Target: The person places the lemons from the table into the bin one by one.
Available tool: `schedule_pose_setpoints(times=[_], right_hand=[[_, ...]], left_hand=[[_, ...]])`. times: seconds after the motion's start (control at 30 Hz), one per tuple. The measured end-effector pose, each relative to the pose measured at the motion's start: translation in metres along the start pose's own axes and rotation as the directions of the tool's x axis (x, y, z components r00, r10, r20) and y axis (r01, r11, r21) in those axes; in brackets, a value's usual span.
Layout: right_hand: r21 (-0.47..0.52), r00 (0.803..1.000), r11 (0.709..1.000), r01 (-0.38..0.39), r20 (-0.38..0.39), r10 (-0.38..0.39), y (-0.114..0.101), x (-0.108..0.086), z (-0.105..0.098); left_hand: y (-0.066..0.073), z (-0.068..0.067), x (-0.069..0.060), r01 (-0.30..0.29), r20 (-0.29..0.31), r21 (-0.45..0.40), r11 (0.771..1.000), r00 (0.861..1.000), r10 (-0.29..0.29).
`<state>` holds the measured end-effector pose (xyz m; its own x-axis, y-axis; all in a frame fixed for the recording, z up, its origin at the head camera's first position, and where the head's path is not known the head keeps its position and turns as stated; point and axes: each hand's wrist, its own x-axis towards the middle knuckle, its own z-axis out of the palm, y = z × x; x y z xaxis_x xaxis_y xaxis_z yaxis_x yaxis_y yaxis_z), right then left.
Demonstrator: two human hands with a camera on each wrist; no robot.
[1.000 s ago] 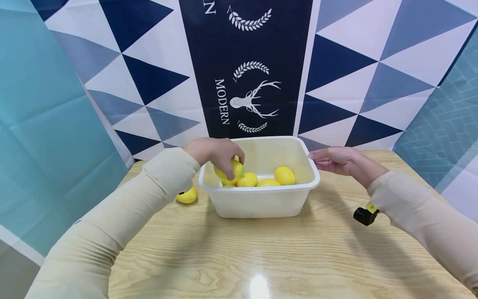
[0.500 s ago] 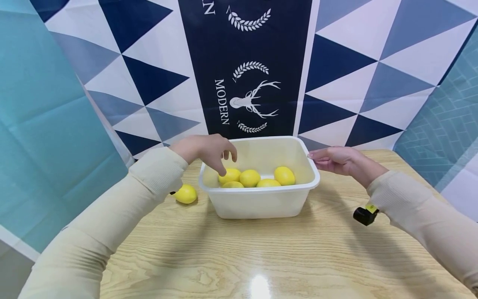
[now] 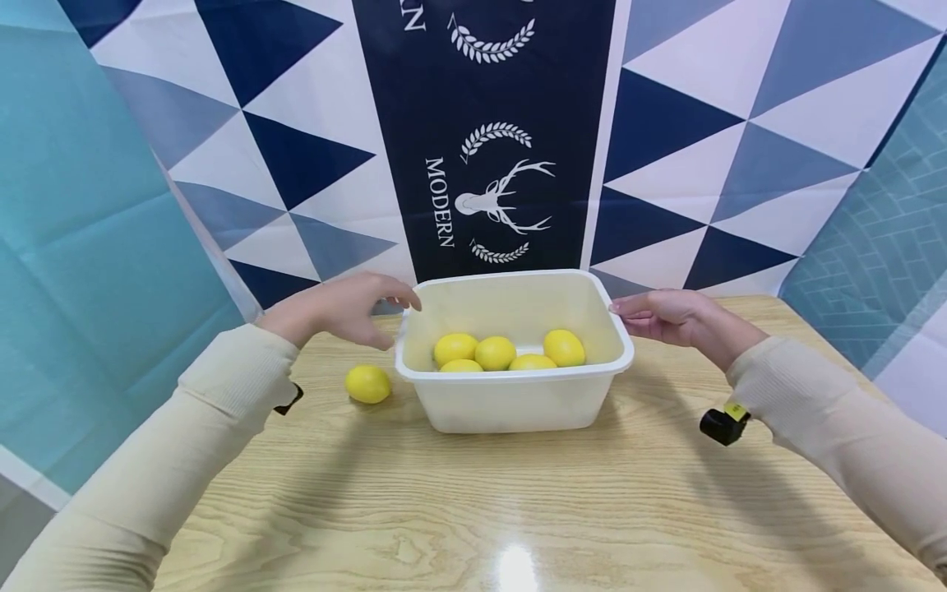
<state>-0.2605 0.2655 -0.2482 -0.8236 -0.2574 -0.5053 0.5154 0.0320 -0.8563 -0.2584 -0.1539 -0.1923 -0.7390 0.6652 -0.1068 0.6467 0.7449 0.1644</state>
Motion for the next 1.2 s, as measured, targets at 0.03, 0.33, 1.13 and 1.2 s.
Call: schedule_pose_setpoints(times=[0.03, 0.33, 1.13, 1.2], right_hand=[[-0.002, 1.0, 1.0, 0.0, 0.0, 0.0, 0.0, 0.0, 0.0], [-0.004, 1.0, 1.0, 0.004, -0.006, -0.004, 0.002, 0.0, 0.0], [-0.02, 1.0, 1.0, 0.022, 0.012, -0.021, 0.004, 0.003, -0.002], [-0.022, 1.0, 0.999, 0.024, 0.011, -0.023, 0.004, 0.004, -0.001]], left_hand=[[-0.002, 0.001, -0.003, -0.002, -0.012, -0.009, 1.0, 1.0, 0.002], [-0.021, 0.021, -0.02, -0.018, -0.107, -0.041, 0.999, 0.994, 0.014], [-0.052, 0.12, -0.04, 0.042, -0.261, 0.058, 0.997, 0.965, -0.025], [-0.054, 0.126, -0.042, 0.046, -0.27, 0.061, 0.997, 0.962, -0.028]])
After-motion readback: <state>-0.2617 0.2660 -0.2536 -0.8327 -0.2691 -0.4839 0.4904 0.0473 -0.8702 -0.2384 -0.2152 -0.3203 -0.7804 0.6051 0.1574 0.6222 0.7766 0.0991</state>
